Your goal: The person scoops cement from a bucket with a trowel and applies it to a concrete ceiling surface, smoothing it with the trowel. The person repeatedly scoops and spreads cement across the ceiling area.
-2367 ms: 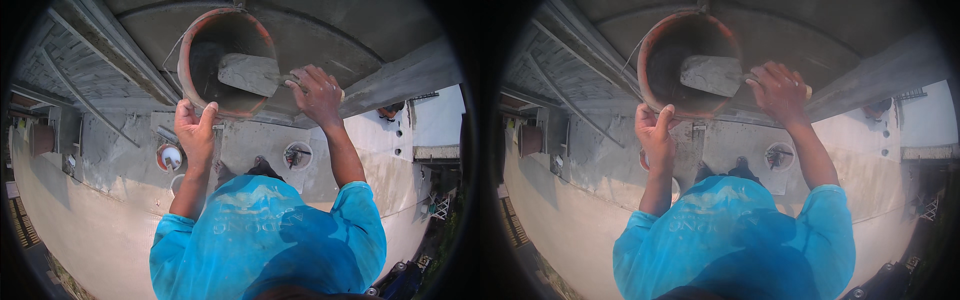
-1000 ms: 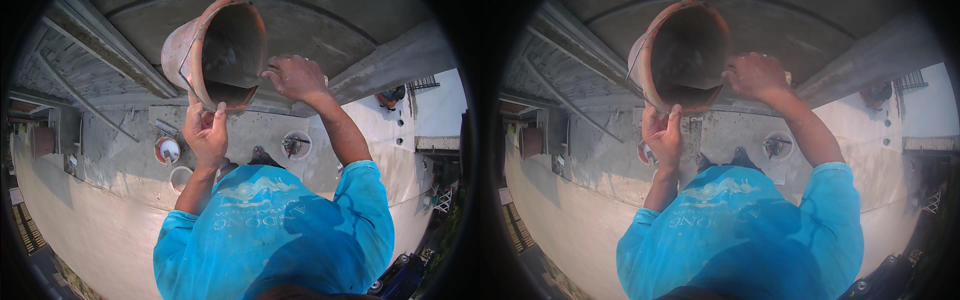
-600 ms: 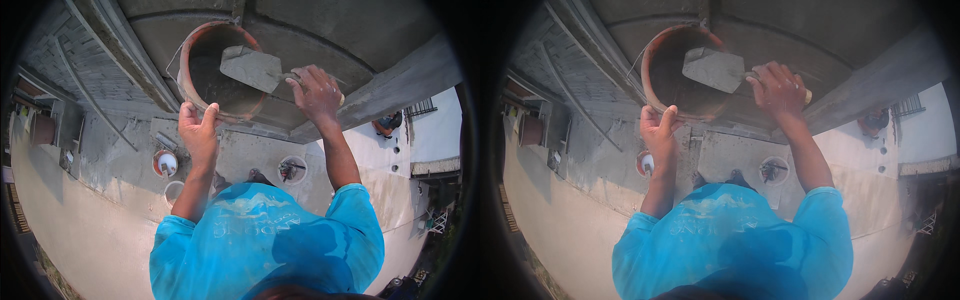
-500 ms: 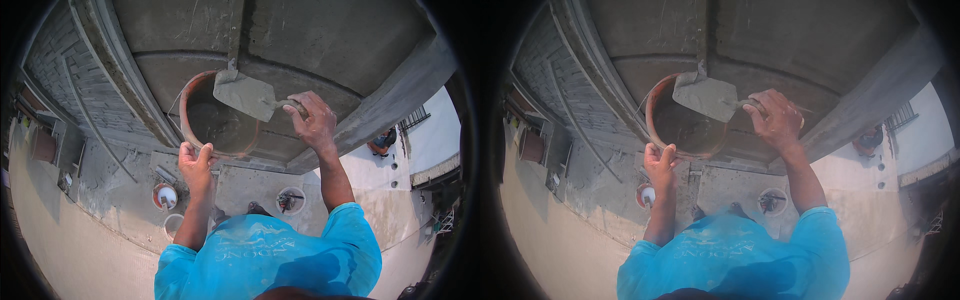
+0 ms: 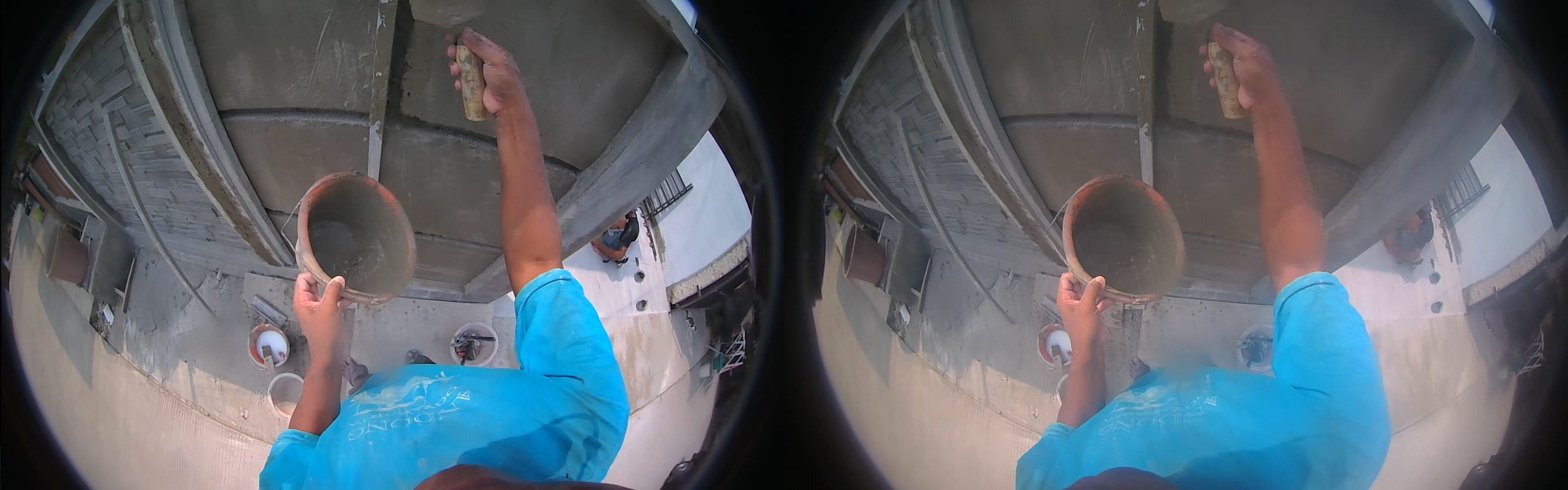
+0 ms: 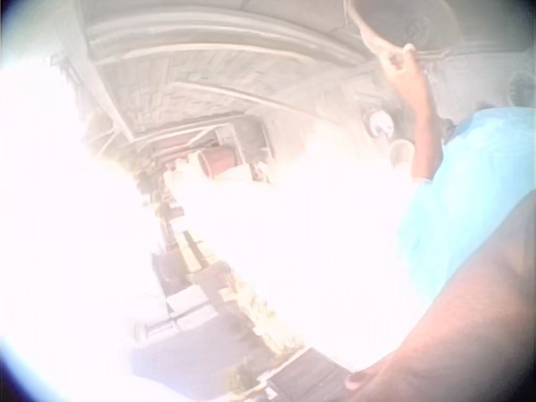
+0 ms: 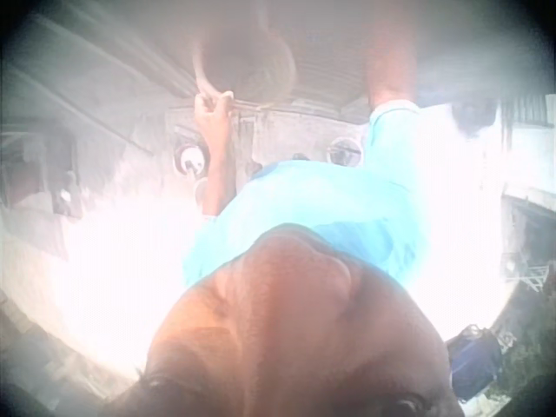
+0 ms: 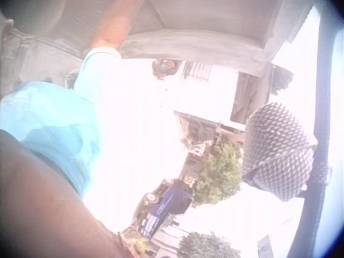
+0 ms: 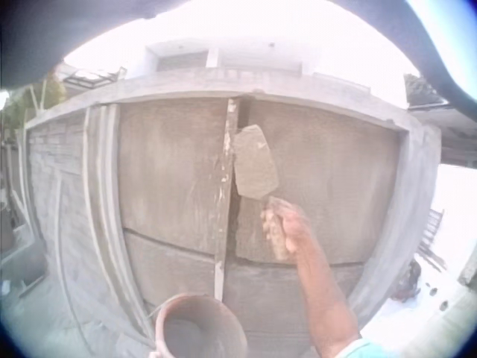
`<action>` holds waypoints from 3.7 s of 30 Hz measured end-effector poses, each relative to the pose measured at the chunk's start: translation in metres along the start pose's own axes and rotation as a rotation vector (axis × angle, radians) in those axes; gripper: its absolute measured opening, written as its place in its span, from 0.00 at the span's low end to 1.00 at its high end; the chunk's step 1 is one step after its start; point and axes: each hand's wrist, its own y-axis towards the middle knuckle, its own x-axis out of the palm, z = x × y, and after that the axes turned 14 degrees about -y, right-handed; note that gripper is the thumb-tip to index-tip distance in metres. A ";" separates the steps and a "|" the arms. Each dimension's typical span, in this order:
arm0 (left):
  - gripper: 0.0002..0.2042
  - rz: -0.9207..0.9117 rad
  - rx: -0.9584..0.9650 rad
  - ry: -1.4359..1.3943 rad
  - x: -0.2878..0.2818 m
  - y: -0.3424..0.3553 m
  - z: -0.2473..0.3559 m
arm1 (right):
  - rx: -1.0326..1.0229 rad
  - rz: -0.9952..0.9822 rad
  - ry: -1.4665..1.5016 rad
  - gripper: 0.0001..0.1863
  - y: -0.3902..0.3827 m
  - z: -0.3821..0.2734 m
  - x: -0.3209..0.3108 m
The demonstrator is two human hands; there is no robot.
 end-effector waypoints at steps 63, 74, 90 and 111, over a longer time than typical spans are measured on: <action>0.10 0.065 0.051 0.006 -0.043 0.026 -0.012 | -1.055 0.363 -1.763 0.11 -0.009 -0.064 -0.060; 0.10 0.066 -0.011 0.017 -0.047 0.029 -0.021 | -1.197 0.310 -1.969 0.10 0.007 -0.037 -0.058; 0.10 0.066 -0.058 0.042 -0.045 0.026 -0.022 | -0.889 0.734 -1.713 0.10 0.045 -0.164 -0.031; 0.19 0.119 -0.129 0.219 -0.057 0.005 -0.039 | 0.242 -0.680 -0.839 0.17 -0.188 0.112 0.061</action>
